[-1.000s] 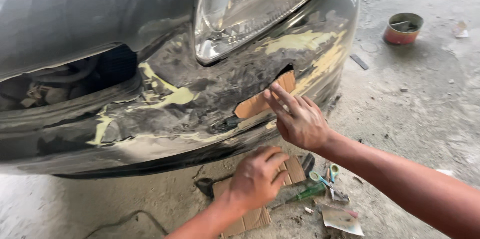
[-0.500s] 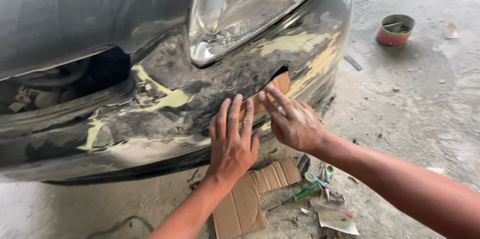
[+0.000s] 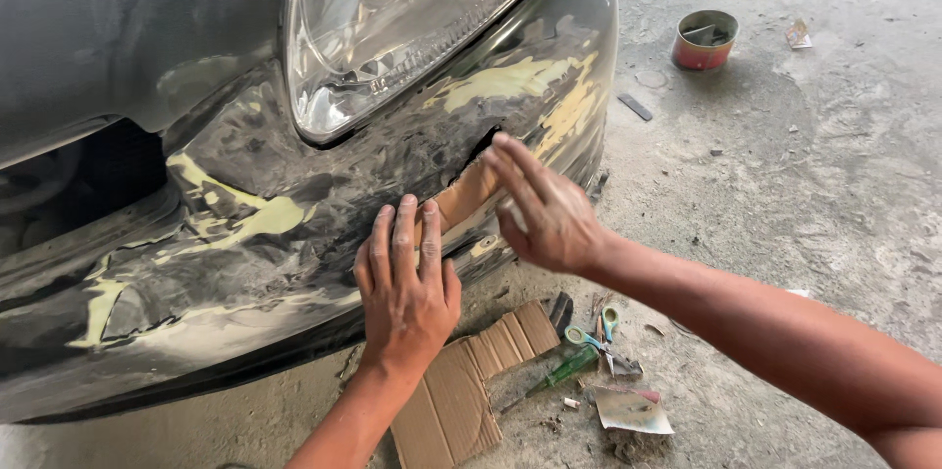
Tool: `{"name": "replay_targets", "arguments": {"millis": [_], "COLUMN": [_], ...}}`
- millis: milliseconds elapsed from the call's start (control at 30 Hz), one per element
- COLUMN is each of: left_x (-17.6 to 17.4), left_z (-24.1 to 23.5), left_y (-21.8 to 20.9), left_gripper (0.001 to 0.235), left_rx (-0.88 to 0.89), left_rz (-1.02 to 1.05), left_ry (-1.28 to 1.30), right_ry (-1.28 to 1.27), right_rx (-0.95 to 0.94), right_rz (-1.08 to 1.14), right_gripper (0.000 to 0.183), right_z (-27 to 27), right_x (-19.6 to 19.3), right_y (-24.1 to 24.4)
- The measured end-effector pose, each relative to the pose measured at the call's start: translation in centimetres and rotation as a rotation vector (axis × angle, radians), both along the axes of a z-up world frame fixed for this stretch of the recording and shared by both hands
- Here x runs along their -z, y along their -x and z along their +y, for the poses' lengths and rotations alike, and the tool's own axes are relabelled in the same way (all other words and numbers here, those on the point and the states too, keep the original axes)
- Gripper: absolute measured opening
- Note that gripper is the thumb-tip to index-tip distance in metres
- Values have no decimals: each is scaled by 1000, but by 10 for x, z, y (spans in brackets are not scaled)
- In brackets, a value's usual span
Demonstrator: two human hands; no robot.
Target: The person cuts pieces of cardboard with scissors and places them into a damaged area on the front bumper of a car. They repeatedly adjust and press the cardboard pieces into the gap to fit the contour of the bumper.
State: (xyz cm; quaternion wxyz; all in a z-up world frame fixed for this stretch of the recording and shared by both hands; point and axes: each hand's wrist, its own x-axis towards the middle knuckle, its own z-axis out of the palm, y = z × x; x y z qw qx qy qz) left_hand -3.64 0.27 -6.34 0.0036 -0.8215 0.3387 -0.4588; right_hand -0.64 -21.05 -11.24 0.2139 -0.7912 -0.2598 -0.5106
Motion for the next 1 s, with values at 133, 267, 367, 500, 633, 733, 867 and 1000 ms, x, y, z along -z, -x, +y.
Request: {"name": "replay_targets", "arguments": {"millis": [133,267,367,500,633,733,867,1000], "left_x": [-4,-3,-12,-13,-17,-14,-12,-12], "left_z": [-2,-4,-5,-12,-22,-24,-24,-24], "left_y": [1,2,7,-2,-8,-17,-18,-16], "left_gripper": [54,51,50,59,73,67,62,58], "left_rx": [-7,-11,-24,-10,-64,52,39,11], "left_rz": [4,5,107,191,221,61,34,42], "left_ry": [3,35,-1,45,-58,-16,-10,-25], "right_ry": [-49,-51,53,26,9,-106,-85,-25], "right_rx": [125,151,104,104,90,148,91,37], "right_rz": [-51,-74,26,23,27,-147,-140,-178], "right_gripper": [49,42,41,39,37,36,39,28], "right_z": [-14,-19,-25,-23,-21,-11,-12,-8], "right_x": [-26,-28,-17,-18,-20,-31,-40,-66], "right_y": [-6,-3,-4,-5,-3,-6,-6,-8]}}
